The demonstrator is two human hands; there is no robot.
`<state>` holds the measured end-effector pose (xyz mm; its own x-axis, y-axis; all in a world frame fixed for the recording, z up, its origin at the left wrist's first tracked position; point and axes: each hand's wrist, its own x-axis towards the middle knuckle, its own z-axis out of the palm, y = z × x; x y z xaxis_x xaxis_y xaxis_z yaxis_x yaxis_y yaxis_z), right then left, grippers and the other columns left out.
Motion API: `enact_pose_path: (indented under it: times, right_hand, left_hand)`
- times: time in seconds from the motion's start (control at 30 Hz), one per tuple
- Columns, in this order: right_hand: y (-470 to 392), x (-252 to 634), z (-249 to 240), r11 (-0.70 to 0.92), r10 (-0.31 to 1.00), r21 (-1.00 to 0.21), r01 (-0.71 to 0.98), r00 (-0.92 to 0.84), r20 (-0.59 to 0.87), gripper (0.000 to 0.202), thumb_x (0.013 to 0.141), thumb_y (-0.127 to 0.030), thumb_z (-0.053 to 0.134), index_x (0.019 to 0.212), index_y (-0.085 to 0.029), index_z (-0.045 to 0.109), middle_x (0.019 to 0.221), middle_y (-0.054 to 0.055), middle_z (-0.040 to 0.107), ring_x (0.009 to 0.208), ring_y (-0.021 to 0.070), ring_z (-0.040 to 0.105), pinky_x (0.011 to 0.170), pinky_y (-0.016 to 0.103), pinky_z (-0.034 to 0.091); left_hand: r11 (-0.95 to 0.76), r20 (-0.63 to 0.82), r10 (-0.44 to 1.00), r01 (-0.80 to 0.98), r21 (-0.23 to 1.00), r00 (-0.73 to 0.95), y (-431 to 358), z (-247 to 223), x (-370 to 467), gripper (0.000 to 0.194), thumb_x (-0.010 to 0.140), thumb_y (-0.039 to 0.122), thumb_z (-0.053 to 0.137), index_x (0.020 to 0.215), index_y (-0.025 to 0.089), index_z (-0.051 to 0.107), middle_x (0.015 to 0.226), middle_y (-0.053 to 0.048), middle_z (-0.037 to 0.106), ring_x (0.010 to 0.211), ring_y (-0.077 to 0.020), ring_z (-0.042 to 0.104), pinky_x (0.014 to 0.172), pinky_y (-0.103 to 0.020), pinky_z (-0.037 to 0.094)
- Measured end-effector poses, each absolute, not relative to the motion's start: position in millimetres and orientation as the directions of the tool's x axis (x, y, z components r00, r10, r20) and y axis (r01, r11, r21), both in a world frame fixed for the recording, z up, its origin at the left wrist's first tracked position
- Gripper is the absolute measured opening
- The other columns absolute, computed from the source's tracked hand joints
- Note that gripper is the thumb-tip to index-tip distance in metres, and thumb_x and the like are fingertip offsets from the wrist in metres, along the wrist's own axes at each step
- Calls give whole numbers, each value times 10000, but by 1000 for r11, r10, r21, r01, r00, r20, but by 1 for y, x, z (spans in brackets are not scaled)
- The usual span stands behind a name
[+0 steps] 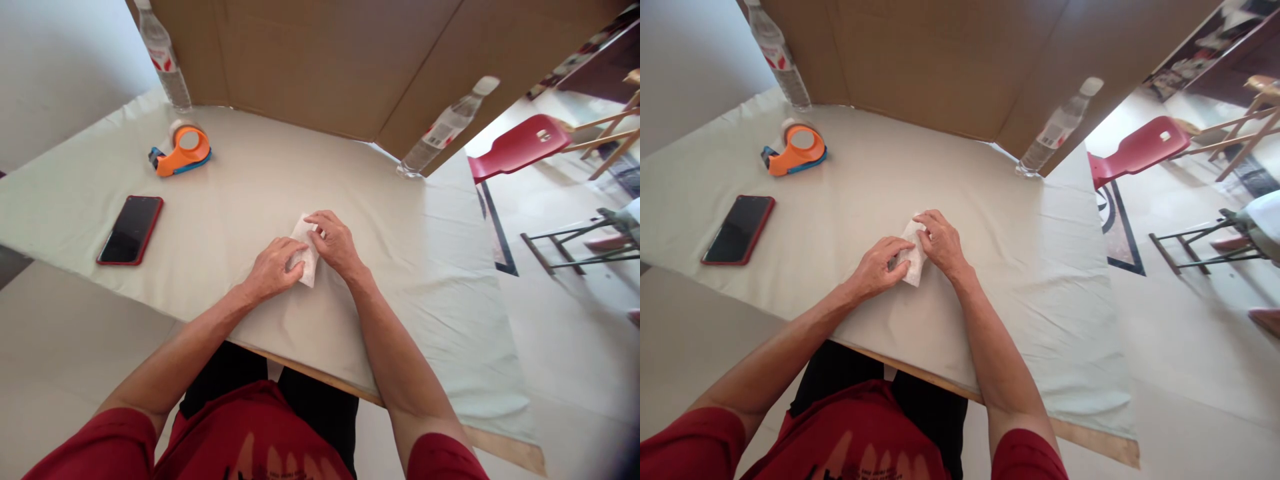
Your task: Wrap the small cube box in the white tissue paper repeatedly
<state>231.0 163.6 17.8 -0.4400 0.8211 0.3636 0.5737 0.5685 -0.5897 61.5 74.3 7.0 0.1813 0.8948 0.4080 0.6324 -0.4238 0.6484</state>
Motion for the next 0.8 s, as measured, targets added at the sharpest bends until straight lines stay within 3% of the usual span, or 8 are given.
enact_pose_path:
  times: [0.2,0.47,0.63,0.8]
  right_hand:
    - [170,241,15,482,872,-660,577,-238,428,268,841,-199,563,1075,-222,691,1112,78,689,700,158,605,798,365,564]
    - [163,237,19,472,864,-689,550,-134,484,435,816,-183,563,1247,-221,611,1340,122,590,725,139,620,720,331,553]
    - [160,233,18,503,852,-693,516,-429,300,217,847,-192,556,992,-217,716,1004,62,740,781,175,648,783,333,540]
    - [161,230,9,456,860,-684,570,-481,173,232,837,-169,548,957,-215,741,1010,62,749,869,194,664,832,346,523]
  left_hand:
    - [-404,382,906,639,655,181,74,7,61,326,845,175,574,1158,204,661,1131,-90,709,1084,-239,640,960,-389,532]
    - [-415,388,902,629,657,190,75,7,61,332,846,169,565,1164,186,661,1139,-100,710,1097,-243,641,974,-396,531]
    - [-416,386,902,627,658,194,74,9,62,337,842,158,577,1160,212,673,1148,-87,704,1115,-241,635,978,-392,532]
    - [-386,358,917,619,684,175,73,8,61,348,827,164,599,1157,214,696,1285,-102,636,864,-168,652,818,-326,576]
